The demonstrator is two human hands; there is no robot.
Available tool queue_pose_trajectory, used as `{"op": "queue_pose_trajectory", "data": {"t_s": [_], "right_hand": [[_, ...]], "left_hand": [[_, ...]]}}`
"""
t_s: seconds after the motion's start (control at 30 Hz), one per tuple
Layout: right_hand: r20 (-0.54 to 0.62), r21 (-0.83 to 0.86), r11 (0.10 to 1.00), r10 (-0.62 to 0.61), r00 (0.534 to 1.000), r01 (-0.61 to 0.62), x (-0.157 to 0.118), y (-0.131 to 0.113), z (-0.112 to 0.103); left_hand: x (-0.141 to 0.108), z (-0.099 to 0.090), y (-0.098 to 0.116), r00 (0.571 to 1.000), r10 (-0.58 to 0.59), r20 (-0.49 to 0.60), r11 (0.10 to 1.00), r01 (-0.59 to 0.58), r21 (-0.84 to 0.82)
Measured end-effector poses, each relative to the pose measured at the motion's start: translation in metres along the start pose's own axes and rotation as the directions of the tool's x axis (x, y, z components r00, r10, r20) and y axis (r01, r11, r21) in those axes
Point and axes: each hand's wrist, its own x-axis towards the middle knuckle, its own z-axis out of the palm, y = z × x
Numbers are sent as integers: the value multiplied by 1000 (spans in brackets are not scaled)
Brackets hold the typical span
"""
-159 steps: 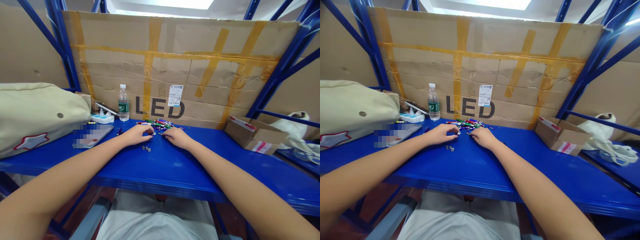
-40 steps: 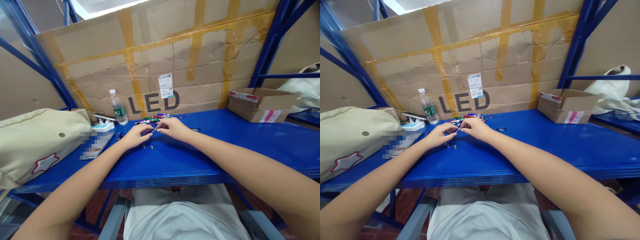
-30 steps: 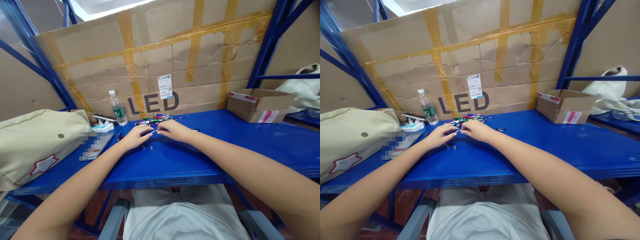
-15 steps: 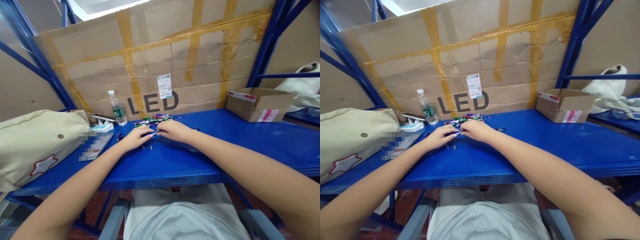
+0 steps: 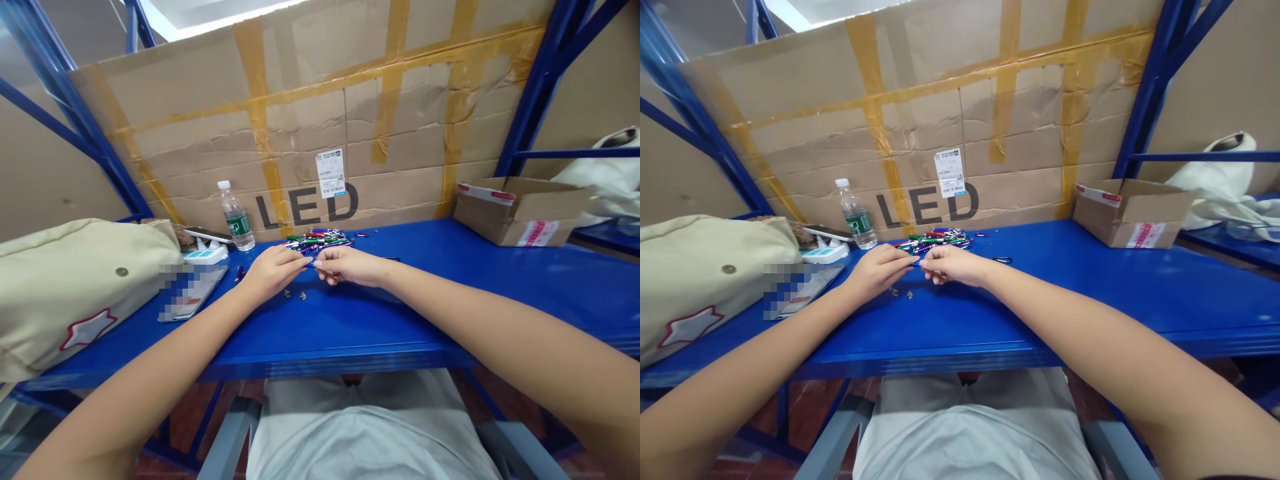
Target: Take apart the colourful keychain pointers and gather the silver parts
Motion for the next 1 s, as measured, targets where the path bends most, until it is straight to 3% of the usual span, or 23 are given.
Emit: {"op": "queue_pose_trajectory", "data": {"t_s": [0.07,0.13,0.23,0.3,0.33,0.4,0.5,0.6,0.67,0.73,0.77,0.87,0.93,1.0], "right_hand": [[-16,-86,996,-13,1000,12,1,0,0],[-39,-364,928,-96,995,75,2,-3,-2],[14,-777,600,-284,959,189,4,-8,-4],[41,-888,420,-336,941,189,5,-9,-5],[32,-910,377,-343,939,169,5,-9,-4],[-10,-917,376,-358,934,134,6,-8,-2],[-137,-810,575,-372,918,112,8,-4,6],[-246,-453,891,-161,956,34,11,-1,14],[-213,-152,986,39,976,-73,13,1,17],[-166,6,990,141,976,-142,13,2,17],[-166,-2,990,137,977,-139,13,2,16],[-224,-335,942,-63,973,-16,10,1,10],[-211,-636,770,-236,949,50,9,0,6],[-167,-831,554,-334,928,50,7,-1,2]], "left_hand": [[0,1,0,1000,-30,-1,998,30,-49],[0,3,-1,996,-89,27,985,92,-148],[1,7,0,977,-191,92,932,210,-295],[3,7,1,964,-242,111,899,265,-348],[4,7,3,960,-256,113,890,280,-361],[6,7,5,958,-271,92,887,286,-362],[6,6,8,966,-259,4,922,248,-297],[5,5,8,982,-182,-49,976,174,-127],[4,4,7,991,-134,-28,991,134,-17],[4,3,6,992,-130,0,991,130,27],[5,3,6,990,-141,10,990,141,19],[7,5,7,980,-197,39,976,200,-86],[8,7,8,973,-221,64,955,229,-189],[9,9,9,965,-252,76,924,263,-278]]}}
